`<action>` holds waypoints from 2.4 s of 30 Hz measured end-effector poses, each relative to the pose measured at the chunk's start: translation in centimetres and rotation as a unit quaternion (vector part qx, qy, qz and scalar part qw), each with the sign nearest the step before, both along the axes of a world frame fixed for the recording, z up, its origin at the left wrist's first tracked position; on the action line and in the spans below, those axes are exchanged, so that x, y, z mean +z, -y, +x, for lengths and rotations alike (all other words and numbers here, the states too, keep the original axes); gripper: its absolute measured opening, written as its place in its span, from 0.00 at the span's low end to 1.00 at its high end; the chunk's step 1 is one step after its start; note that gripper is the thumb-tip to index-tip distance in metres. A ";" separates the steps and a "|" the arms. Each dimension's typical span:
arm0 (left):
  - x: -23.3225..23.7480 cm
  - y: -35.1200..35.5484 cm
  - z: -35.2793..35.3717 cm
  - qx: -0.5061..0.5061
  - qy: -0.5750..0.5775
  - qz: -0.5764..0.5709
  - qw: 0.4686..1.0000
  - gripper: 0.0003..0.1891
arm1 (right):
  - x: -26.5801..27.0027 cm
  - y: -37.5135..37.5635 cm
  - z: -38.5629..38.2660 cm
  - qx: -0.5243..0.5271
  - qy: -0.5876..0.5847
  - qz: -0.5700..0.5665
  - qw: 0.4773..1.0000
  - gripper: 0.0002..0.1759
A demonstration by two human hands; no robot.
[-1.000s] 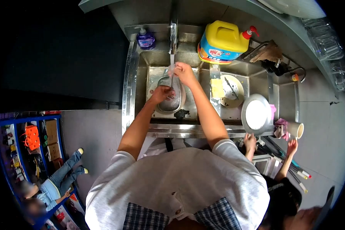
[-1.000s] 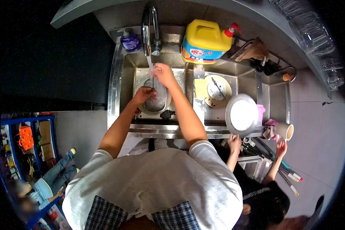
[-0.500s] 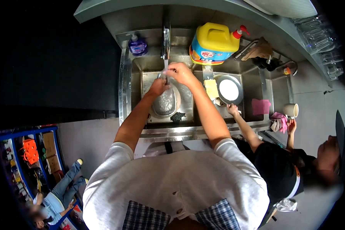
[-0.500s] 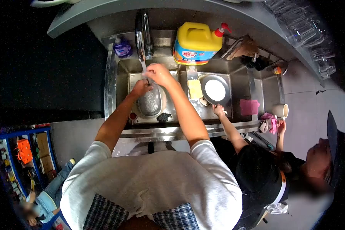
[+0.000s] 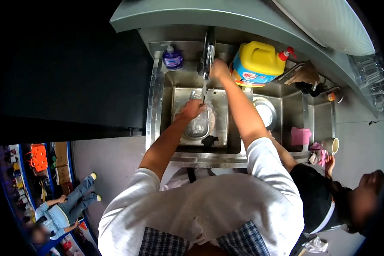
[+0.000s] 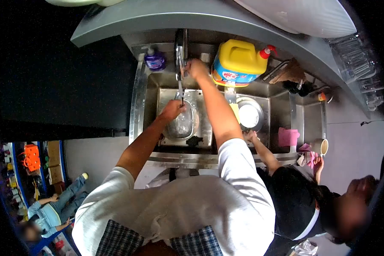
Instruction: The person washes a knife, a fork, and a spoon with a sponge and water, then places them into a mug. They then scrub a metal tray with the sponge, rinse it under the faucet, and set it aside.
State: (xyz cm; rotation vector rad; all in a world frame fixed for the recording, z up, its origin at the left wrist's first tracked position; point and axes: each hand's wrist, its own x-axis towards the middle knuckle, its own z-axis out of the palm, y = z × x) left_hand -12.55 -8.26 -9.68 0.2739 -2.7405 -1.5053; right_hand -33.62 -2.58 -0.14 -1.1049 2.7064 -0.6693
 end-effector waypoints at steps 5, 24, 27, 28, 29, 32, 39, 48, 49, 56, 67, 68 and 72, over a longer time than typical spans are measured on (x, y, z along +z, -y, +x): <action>-0.7 -0.2 2.2 0.001 -0.020 0.102 0.995 0.07 | -0.3 -0.7 1.5 -0.048 -0.020 -0.198 0.979 0.10; -1.6 -0.2 11.5 -0.273 0.067 -0.026 0.959 0.09 | 4.2 -14.4 18.2 0.029 0.517 -0.422 0.744 0.14; -1.2 0.7 14.1 -0.145 0.127 0.023 0.981 0.10 | 3.8 -15.3 18.7 0.009 0.552 -0.492 0.673 0.15; -2.5 1.1 14.6 -0.098 0.143 0.011 0.985 0.10 | 3.8 -15.5 18.9 -0.015 0.585 -0.524 0.618 0.15; -3.0 1.5 14.6 -0.049 0.156 -0.002 0.986 0.11 | 1.2 -15.4 18.2 0.011 0.612 -0.569 0.550 0.13; 0.7 1.0 15.2 -0.019 0.145 0.007 0.989 0.10 | -3.5 -14.0 18.8 0.124 0.345 -0.457 0.810 0.09; -4.6 3.9 15.5 0.041 0.106 0.038 0.993 0.12 | 3.0 -12.3 20.9 0.001 0.537 -0.516 0.667 0.12; 4.6 0.5 15.8 0.099 0.161 0.260 0.947 0.14 | -2.7 -11.1 20.8 -0.091 0.549 -0.512 0.655 0.09; 4.8 0.3 15.8 0.086 0.147 0.254 0.952 0.14 | -3.0 -11.3 20.4 -0.085 0.609 -0.583 0.531 0.09; 2.4 -0.2 14.5 0.035 0.073 0.144 0.986 0.16 | -3.5 -10.4 21.8 -0.091 0.369 -0.468 0.798 0.11; 9.8 -3.9 14.0 -0.026 0.150 0.355 0.922 0.07 | 0.0 -13.1 21.9 -0.093 0.513 -0.526 0.672 0.12; 9.4 -3.8 13.9 -0.028 0.135 0.356 0.924 0.07 | 0.5 -13.5 22.0 -0.101 0.522 -0.528 0.662 0.12; 9.0 -3.3 13.9 -0.023 0.109 0.303 0.947 0.06 | 0.6 -15.3 21.9 -0.169 0.468 -0.477 0.724 0.19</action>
